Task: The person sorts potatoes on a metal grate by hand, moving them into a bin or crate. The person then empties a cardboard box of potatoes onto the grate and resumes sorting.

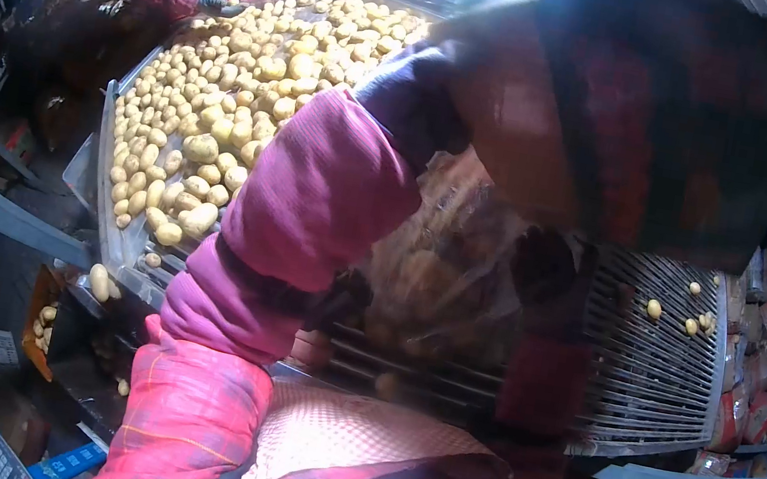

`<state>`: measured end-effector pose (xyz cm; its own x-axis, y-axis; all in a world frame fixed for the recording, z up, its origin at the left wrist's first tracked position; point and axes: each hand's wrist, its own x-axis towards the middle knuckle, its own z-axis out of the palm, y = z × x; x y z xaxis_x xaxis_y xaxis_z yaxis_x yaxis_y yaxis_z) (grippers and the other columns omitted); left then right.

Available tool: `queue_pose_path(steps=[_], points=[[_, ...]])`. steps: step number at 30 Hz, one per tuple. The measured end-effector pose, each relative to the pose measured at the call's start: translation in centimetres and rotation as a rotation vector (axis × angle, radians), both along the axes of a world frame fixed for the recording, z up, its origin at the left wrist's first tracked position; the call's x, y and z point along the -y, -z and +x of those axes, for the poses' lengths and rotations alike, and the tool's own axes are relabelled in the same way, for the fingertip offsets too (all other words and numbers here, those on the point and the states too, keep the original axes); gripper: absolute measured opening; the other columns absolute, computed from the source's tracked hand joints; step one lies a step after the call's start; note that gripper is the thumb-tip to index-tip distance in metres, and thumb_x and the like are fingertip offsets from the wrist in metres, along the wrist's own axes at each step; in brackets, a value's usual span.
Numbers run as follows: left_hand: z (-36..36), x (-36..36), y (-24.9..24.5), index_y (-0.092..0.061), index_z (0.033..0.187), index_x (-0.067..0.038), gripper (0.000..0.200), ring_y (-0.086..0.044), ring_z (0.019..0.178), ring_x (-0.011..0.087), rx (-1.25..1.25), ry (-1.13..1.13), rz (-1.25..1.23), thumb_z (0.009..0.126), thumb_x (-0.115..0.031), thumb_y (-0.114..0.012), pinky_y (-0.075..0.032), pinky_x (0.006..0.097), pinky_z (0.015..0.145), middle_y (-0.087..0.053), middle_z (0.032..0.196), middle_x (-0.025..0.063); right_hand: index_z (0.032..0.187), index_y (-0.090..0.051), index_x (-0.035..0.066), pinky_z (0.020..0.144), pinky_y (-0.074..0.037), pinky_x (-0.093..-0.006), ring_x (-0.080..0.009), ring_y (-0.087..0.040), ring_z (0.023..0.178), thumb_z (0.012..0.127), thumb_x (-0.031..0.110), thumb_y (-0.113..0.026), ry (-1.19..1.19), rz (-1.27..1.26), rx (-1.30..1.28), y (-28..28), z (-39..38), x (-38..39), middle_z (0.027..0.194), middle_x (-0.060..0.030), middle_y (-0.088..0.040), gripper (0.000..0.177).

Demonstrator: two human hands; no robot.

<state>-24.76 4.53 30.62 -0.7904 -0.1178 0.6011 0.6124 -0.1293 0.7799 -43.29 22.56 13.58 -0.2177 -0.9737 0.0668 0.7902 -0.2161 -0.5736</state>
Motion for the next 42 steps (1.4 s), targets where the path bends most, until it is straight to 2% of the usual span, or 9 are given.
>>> queue_pose_path(steps=[6,12,22,25,29,36,37,39,42], points=[[0.1,-7.2,7.6,-0.056,0.12,-0.003,0.034,-0.057,0.105,0.0171,0.425,-0.141,0.19,0.087,-0.006,-0.06,-0.046,0.0328,0.092,-0.061,0.111,0.0083,0.113,-0.056,0.001,0.097,-0.044,-0.0406,-0.029,-0.053,0.111,0.092,0.022,-0.054,0.264,-0.026,0.041,1.6,-1.8,0.7,0.115,-0.0156,-0.058,0.03],[-0.9,-14.9,7.8,-0.056,0.116,-0.014,0.035,-0.057,0.077,0.0096,0.002,0.049,-0.212,0.082,-0.005,-0.055,-0.048,0.0285,0.071,-0.061,0.087,0.0046,0.117,-0.054,0.002,0.098,-0.042,-0.0412,-0.0284,-0.051,0.113,0.092,0.025,-0.053,0.374,-0.022,-0.101,-0.2,-2.2,-0.3,0.119,-0.0147,-0.056,0.034],[5.3,-16.7,4.3,-0.056,0.113,-0.004,0.028,-0.058,0.088,0.011,-0.193,0.251,-0.018,0.088,-0.016,-0.06,-0.046,0.0285,0.076,-0.063,0.092,0.0051,0.122,-0.05,0.004,0.101,-0.039,-0.0421,-0.0274,-0.049,0.116,0.092,0.031,-0.051,0.578,-0.196,-0.816,-14.4,4.9,2.7,0.125,-0.0132,-0.053,0.04],[7.7,-17.4,4.8,-0.056,0.11,-0.002,0.023,-0.059,0.077,0.0109,-0.293,0.305,0.055,0.089,-0.012,-0.056,-0.047,0.0288,0.066,-0.062,0.084,0.0047,0.124,-0.049,0.004,0.102,-0.038,-0.0423,-0.0271,-0.048,0.117,0.092,0.032,-0.051,0.591,-0.302,-0.986,-18.6,8.9,5.6,0.126,-0.0127,-0.052,0.042],[12.1,-18.4,4.8,-0.055,0.11,0.001,0.024,-0.062,0.07,0.0139,-0.439,-0.226,-0.089,0.09,-0.01,-0.058,-0.048,0.0303,0.059,-0.063,0.083,0.007,0.126,-0.048,0.005,0.103,-0.036,-0.0427,-0.0267,-0.047,0.119,0.092,0.034,-0.05,0.54,-0.383,-1.098,-20.9,14.3,9.0,0.129,-0.0121,-0.05,0.045],[23.2,-16.2,4.5,-0.054,0.116,0.002,0.029,-0.061,0.071,0.0122,-0.593,-0.354,0.21,0.089,-0.007,-0.059,-0.049,0.0296,0.061,-0.063,0.084,0.0091,0.13,-0.045,0.006,0.104,-0.034,-0.0433,-0.026,-0.045,0.121,0.093,0.038,-0.049,0.209,-0.133,-1.017,-11.9,17.4,6.9,0.133,-0.0111,-0.048,0.05],[25.9,-16.6,3.6,-0.053,0.118,0.002,0.03,-0.06,0.075,0.0117,-0.332,-0.552,0.058,0.09,-0.007,-0.059,-0.049,0.029,0.065,-0.063,0.088,0.0089,0.131,-0.045,0.006,0.104,-0.033,-0.0434,-0.0259,-0.045,0.121,0.093,0.038,-0.049,0.105,-0.049,-0.945,-9.1,17.1,5.1,0.133,-0.0109,-0.048,0.05],[28.5,-17.7,3.1,-0.052,0.121,0.002,0.032,-0.06,0.08,0.0113,-0.054,-0.81,-0.094,0.09,-0.007,-0.058,-0.049,0.0284,0.07,-0.063,0.091,0.0087,0.132,-0.044,0.006,0.105,-0.033,-0.0436,-0.0256,-0.044,0.122,0.093,0.039,-0.049,-0.11,0.079,-0.681,-3.6,15.9,1.4,0.135,-0.0106,-0.047,0.052],[28.0,-19.6,4.5,-0.052,0.12,0.002,0.033,-0.057,0.089,0.0098,-0.07,-0.676,0.37,0.09,-0.008,-0.06,-0.047,0.027,0.077,-0.062,0.099,0.0066,0.134,-0.042,0.007,0.107,-0.03,-0.0422,-0.0252,-0.042,0.124,0.094,0.036,-0.047,-0.433,-0.054,-0.152,4.0,13.1,0.8,0.138,-0.0107,-0.044,0.049]])
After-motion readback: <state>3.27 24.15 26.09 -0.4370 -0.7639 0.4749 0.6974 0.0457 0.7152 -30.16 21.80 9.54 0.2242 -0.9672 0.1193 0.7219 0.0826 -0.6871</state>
